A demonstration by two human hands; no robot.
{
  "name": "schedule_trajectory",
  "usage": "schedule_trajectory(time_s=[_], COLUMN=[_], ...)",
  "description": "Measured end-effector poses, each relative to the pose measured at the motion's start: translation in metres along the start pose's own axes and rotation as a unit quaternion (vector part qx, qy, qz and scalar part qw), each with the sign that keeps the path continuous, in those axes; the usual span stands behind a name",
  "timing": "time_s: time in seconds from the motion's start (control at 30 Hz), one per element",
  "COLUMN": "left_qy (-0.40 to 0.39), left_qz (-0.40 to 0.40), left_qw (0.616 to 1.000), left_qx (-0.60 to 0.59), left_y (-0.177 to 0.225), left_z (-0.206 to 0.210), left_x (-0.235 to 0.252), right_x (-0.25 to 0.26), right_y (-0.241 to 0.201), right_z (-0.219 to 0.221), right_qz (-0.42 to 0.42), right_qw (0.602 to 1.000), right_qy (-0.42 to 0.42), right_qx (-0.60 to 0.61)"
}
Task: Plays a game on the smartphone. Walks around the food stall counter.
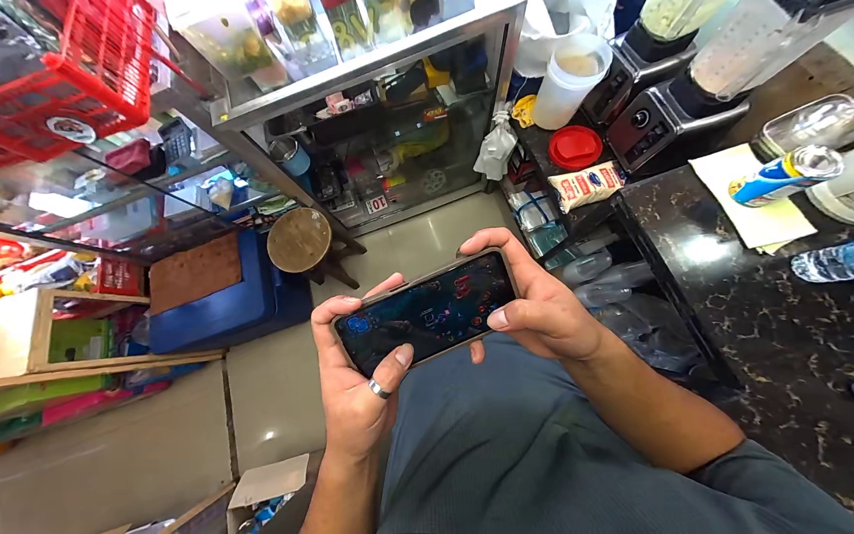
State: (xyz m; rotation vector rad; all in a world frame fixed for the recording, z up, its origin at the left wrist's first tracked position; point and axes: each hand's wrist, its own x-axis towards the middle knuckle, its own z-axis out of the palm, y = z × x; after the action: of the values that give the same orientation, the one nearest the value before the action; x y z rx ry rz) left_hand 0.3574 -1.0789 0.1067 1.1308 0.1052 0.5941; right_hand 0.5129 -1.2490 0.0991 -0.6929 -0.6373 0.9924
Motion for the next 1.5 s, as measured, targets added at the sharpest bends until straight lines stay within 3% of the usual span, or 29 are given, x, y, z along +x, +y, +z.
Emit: schedule_trajectory(time_s=[0.4,0.5,0.63,0.77,0.93,1.0,1.17,1.33,1.43,1.5], left_qy=[0.027,-0.019,-0.043,-0.040,-0.039,-0.047,-0.101,-0.107,-0.108,-0.101], left_qz=[-0.006,-0.012,0.002,-0.008,-0.013,-0.007,0.000,-0.036,-0.031,-0.027], left_qw=[0.999,0.995,0.996,0.995,0.995,0.995,0.995,0.992,0.992,0.993], left_qx=[-0.046,-0.099,-0.078,-0.090,-0.093,-0.083,-0.017,-0.052,-0.061,-0.055], left_y=[0.000,0.000,-0.003,0.000,0.003,0.003,0.000,-0.002,-0.002,-0.002], left_z=[0.001,-0.007,-0.007,-0.009,-0.009,-0.008,-0.005,-0.008,-0.009,-0.009], left_x=[0.001,0.004,0.003,0.004,0.004,0.004,0.002,0.002,0.002,0.002], right_x=[0.001,0.003,0.007,0.004,0.003,0.003,0.007,0.005,0.004,0.004], right_y=[0.002,0.002,0.006,0.006,0.005,0.005,0.005,0.005,0.003,0.001], right_z=[0.001,0.003,0.010,0.004,0.003,0.005,0.013,0.004,0.008,0.011], right_qz=[0.003,0.009,0.003,-0.002,-0.002,-0.004,-0.001,-0.016,-0.015,-0.023], right_qw=[1.000,0.999,0.992,0.998,0.999,0.999,0.983,0.992,0.991,0.982], right_qy=[-0.002,0.035,0.122,0.051,0.022,0.043,0.185,0.125,0.132,0.152], right_qx=[-0.004,0.010,0.011,0.022,0.023,0.022,-0.005,0.012,-0.024,-0.110])
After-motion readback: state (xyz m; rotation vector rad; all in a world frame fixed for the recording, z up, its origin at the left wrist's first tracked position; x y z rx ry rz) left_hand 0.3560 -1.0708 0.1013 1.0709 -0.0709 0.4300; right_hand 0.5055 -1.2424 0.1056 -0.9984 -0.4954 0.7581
